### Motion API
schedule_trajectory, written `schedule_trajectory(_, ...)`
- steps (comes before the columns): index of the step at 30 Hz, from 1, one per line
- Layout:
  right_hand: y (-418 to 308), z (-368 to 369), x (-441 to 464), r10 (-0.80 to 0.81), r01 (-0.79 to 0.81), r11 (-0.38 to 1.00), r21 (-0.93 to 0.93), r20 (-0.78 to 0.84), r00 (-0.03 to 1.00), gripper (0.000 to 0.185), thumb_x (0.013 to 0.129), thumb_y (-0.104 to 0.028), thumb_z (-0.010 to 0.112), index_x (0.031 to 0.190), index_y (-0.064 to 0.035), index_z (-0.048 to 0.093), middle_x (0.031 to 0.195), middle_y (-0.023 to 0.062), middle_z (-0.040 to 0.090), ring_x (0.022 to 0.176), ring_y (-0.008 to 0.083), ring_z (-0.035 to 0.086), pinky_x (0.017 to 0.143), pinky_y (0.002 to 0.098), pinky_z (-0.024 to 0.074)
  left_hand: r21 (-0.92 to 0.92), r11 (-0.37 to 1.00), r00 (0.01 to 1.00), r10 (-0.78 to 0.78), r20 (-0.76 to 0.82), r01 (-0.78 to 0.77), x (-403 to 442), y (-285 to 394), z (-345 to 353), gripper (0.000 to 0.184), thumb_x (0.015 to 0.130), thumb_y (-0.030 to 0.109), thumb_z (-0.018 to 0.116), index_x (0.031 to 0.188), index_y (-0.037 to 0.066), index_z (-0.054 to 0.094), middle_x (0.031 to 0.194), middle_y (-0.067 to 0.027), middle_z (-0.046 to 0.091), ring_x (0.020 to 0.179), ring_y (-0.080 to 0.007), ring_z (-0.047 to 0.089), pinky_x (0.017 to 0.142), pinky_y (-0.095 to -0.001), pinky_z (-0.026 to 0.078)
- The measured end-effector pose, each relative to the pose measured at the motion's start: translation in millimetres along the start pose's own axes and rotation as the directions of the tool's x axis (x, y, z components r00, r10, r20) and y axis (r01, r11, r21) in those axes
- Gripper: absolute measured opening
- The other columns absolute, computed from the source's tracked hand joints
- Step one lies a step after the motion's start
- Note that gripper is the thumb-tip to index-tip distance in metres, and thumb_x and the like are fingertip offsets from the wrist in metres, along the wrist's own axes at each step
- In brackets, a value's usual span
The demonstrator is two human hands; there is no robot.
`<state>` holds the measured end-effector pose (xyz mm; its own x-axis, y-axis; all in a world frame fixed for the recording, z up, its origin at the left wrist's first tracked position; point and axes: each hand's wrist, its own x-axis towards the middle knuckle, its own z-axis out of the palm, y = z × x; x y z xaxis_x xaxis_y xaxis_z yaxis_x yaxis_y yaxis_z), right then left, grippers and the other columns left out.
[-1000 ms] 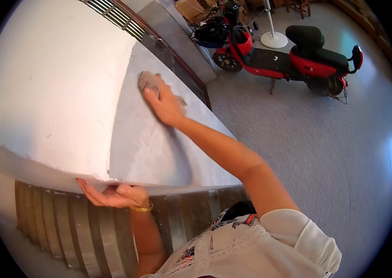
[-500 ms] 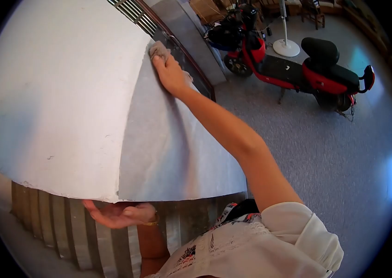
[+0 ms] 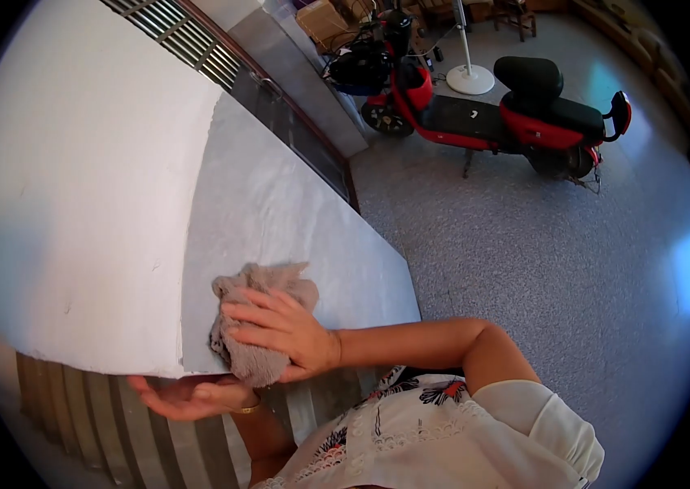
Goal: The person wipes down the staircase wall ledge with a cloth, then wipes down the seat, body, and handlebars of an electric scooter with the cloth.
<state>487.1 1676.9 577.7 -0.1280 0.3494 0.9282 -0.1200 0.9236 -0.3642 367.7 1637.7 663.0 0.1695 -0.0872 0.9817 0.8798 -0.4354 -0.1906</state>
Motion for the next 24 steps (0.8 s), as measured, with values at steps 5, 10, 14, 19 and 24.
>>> schedule_trajectory(5,65.7,-14.4,44.4,0.082,-0.089,0.996,-0.015,-0.241,0.967,0.061,0.082,-0.043,0.042,0.127,-0.0028,0.035,0.132,0.0184,0.034,0.122,0.0358,0.030,0.099,0.0435,0.0229,0.092,0.996,0.993,-0.015,0.118,0.004,8.1,6.2,-5.9,0.056,0.089,0.031,0.029,0.129,-0.005,0.012,0.133,-0.0245,0.020,0.120,-0.0408,0.031,0.093,-0.0475,0.036)
schedule_trajectory(10,152.2,-34.2,92.4,0.289,-0.293,0.954,0.058,-0.429,0.856,0.054,0.083,-0.030,0.046,0.125,0.0020,0.035,0.128,0.0225,0.036,0.118,0.0356,0.035,0.099,0.0369,0.0246,0.205,0.977,0.994,-0.080,0.069,0.064,5.2,15.6,-11.2,0.058,0.089,0.038,0.031,0.128,-0.004,0.025,0.128,-0.0194,0.032,0.115,-0.0312,0.039,0.091,-0.0453,0.037)
schedule_trajectory(14,201.6,-46.4,119.2,0.381,-0.402,0.914,0.057,-0.463,0.801,0.053,0.083,-0.033,0.045,0.124,0.0005,0.037,0.126,0.0225,0.039,0.114,0.0356,0.038,0.098,0.0370,0.0268,0.283,0.955,0.995,-0.094,0.027,0.083,16.4,27.4,-4.8,0.057,0.089,0.037,0.028,0.127,-0.005,0.025,0.127,-0.0200,0.033,0.113,-0.0304,0.041,0.088,-0.0441,0.039)
schedule_trajectory(19,227.1,-54.4,111.9,0.424,-0.443,0.892,0.084,-0.493,0.760,0.052,0.084,-0.041,0.040,0.119,-0.0029,0.042,0.116,0.0206,0.046,0.109,0.0354,0.041,0.093,0.0385,0.0308,0.411,0.911,0.988,-0.088,0.123,0.030,19.9,36.2,-8.8,0.054,0.090,0.034,0.026,0.128,-0.005,0.026,0.128,-0.0210,0.030,0.113,-0.0308,0.041,0.087,-0.0431,0.039)
schedule_trajectory(24,252.3,-49.4,45.3,0.607,-0.615,0.772,0.160,-0.475,0.637,0.051,0.084,-0.039,0.040,0.120,-0.0024,0.041,0.115,0.0213,0.048,0.109,0.0353,0.043,0.093,0.0376,0.0310,0.393,0.919,0.993,-0.060,0.103,0.015,20.7,35.5,-6.1,0.053,0.090,0.032,0.025,0.128,-0.005,0.026,0.129,-0.0211,0.030,0.113,-0.0309,0.040,0.088,-0.0431,0.039)
